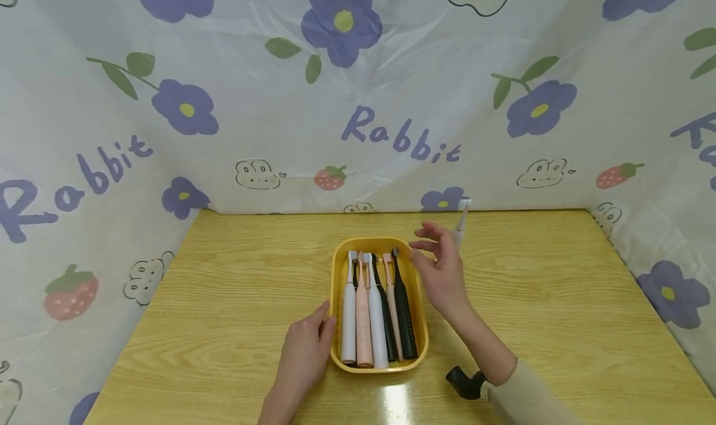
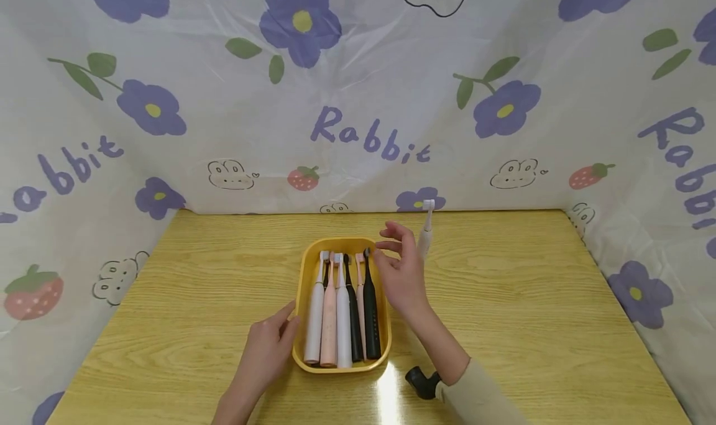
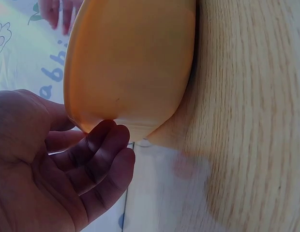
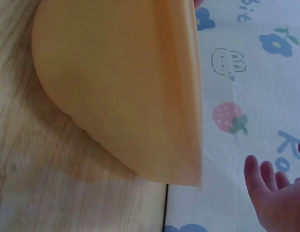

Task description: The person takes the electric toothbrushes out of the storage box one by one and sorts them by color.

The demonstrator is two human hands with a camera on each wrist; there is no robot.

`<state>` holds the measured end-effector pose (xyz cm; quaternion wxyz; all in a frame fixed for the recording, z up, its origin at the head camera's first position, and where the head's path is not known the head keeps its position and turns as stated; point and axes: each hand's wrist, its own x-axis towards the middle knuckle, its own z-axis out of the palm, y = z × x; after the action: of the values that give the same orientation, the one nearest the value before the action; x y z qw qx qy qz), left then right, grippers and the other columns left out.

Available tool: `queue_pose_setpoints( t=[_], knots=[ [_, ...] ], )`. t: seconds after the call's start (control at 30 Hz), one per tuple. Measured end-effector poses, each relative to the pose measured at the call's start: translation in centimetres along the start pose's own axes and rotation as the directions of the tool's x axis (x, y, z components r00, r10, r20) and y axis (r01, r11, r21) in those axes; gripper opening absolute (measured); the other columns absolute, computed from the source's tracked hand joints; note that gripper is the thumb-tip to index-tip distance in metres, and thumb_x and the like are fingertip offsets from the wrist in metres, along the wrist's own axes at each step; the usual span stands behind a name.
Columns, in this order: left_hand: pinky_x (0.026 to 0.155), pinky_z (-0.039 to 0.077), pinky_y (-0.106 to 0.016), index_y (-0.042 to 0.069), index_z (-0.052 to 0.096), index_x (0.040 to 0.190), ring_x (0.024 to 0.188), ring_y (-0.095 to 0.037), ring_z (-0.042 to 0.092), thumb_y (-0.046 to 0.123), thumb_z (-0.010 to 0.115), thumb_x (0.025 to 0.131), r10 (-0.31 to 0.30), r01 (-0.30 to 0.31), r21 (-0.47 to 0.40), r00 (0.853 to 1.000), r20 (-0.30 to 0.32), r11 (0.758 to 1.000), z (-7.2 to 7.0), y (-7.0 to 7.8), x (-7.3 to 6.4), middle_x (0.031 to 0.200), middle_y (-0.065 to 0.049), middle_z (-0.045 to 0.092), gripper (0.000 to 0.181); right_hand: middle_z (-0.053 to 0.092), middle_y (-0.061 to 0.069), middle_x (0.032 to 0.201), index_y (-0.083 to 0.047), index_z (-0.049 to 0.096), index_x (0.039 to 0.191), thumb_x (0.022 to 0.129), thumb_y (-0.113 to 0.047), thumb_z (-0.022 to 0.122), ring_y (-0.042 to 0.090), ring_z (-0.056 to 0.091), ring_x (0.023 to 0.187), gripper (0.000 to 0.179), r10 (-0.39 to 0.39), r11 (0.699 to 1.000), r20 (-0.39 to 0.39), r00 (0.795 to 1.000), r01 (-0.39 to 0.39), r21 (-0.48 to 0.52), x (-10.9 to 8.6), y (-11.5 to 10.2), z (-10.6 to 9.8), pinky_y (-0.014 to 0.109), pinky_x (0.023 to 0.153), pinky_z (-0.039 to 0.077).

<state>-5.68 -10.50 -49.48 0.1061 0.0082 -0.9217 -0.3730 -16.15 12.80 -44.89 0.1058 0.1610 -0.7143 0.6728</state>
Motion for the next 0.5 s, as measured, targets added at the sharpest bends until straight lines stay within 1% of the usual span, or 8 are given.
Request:
queue_pose_setpoints(
  t=[0.1, 0.17, 0.23, 0.27, 0.37, 0.5],
  knots=[
    [0.056, 0.044, -0.027, -0.008, 0.063, 0.134, 0.064, -0.011, 0.051, 0.008, 0.062, 0.101, 0.0, 0.0, 0.001, 1.0, -0.001, 1.0, 0.0, 0.0, 0.0, 0.086, -0.01, 0.07, 0.036, 0.046, 0.023, 0.142, 0.002, 0.038, 0.15, 0.099, 0.007, 0.055, 0.045, 0.054, 0.125, 0.054, 0.098, 0.994, 0.091, 0.991, -0.101, 0.03, 0.1, 0.6, 0.5, 0.023, 0.091, 0.052],
    [0.056, 0.044, -0.027, -0.008, 0.063, 0.134, 0.064, -0.011, 0.051, 0.008, 0.062, 0.101, -0.003, 0.003, 0.001, 1.0, -0.001, 1.0, 0.0, 0.1, 0.0, 0.087, -0.011, 0.07, 0.037, 0.042, 0.026, 0.146, 0.002, 0.034, 0.152, 0.099, 0.006, 0.055, 0.047, 0.052, 0.128, 0.057, 0.155, 0.985, 0.154, 0.976, -0.164, 0.051, 0.2, 1.1, 0.9, 0.026, 0.094, 0.051],
    [0.056, 0.044, -0.027, -0.008, 0.063, 0.134, 0.063, -0.012, 0.051, 0.008, 0.062, 0.102, -0.006, 0.006, 0.001, 1.0, -0.001, 1.0, 0.0, 0.1, 0.0, 0.088, -0.011, 0.07, 0.037, 0.039, 0.028, 0.15, 0.002, 0.031, 0.154, 0.099, 0.004, 0.055, 0.048, 0.05, 0.131, 0.061, 0.204, 0.972, 0.207, 0.957, -0.223, 0.072, 0.2, 1.6, 1.1, 0.031, 0.097, 0.051],
    [0.057, 0.045, -0.028, -0.008, 0.063, 0.134, 0.065, -0.011, 0.053, 0.009, 0.062, 0.102, -0.002, 0.002, 0.004, 1.0, -0.004, 1.0, 0.0, 0.1, 0.0, 0.091, -0.012, 0.072, 0.037, 0.037, 0.031, 0.151, 0.003, 0.029, 0.155, 0.099, 0.003, 0.055, 0.049, 0.049, 0.132, 0.062, 0.222, 0.967, 0.229, 0.948, -0.245, 0.076, 0.1, 1.8, 1.3, 0.034, 0.098, 0.05],
    [0.056, 0.045, -0.028, -0.008, 0.063, 0.135, 0.064, -0.011, 0.052, 0.009, 0.061, 0.102, -0.003, 0.003, 0.001, 1.0, 0.0, 1.0, 0.0, 0.1, 0.0, 0.088, -0.011, 0.071, 0.037, 0.033, 0.033, 0.154, 0.004, 0.024, 0.157, 0.098, 0.0, 0.054, 0.049, 0.046, 0.135, 0.067, 0.272, 0.946, 0.279, 0.921, -0.309, 0.099, -0.2, 2.4, 1.8, 0.044, 0.101, 0.049],
    [0.052, 0.042, -0.026, -0.008, 0.062, 0.135, 0.059, -0.009, 0.048, 0.008, 0.061, 0.102, -0.01, 0.01, -0.009, 1.0, 0.005, 1.0, 0.1, 0.1, 0.0, 0.078, -0.005, 0.065, 0.037, 0.03, 0.033, 0.157, 0.004, 0.018, 0.16, 0.099, -0.003, 0.054, 0.049, 0.041, 0.139, 0.071, 0.299, 0.934, 0.324, 0.898, -0.344, 0.093, -0.4, 3.1, 2.4, 0.05, 0.105, 0.045]
  ],
)
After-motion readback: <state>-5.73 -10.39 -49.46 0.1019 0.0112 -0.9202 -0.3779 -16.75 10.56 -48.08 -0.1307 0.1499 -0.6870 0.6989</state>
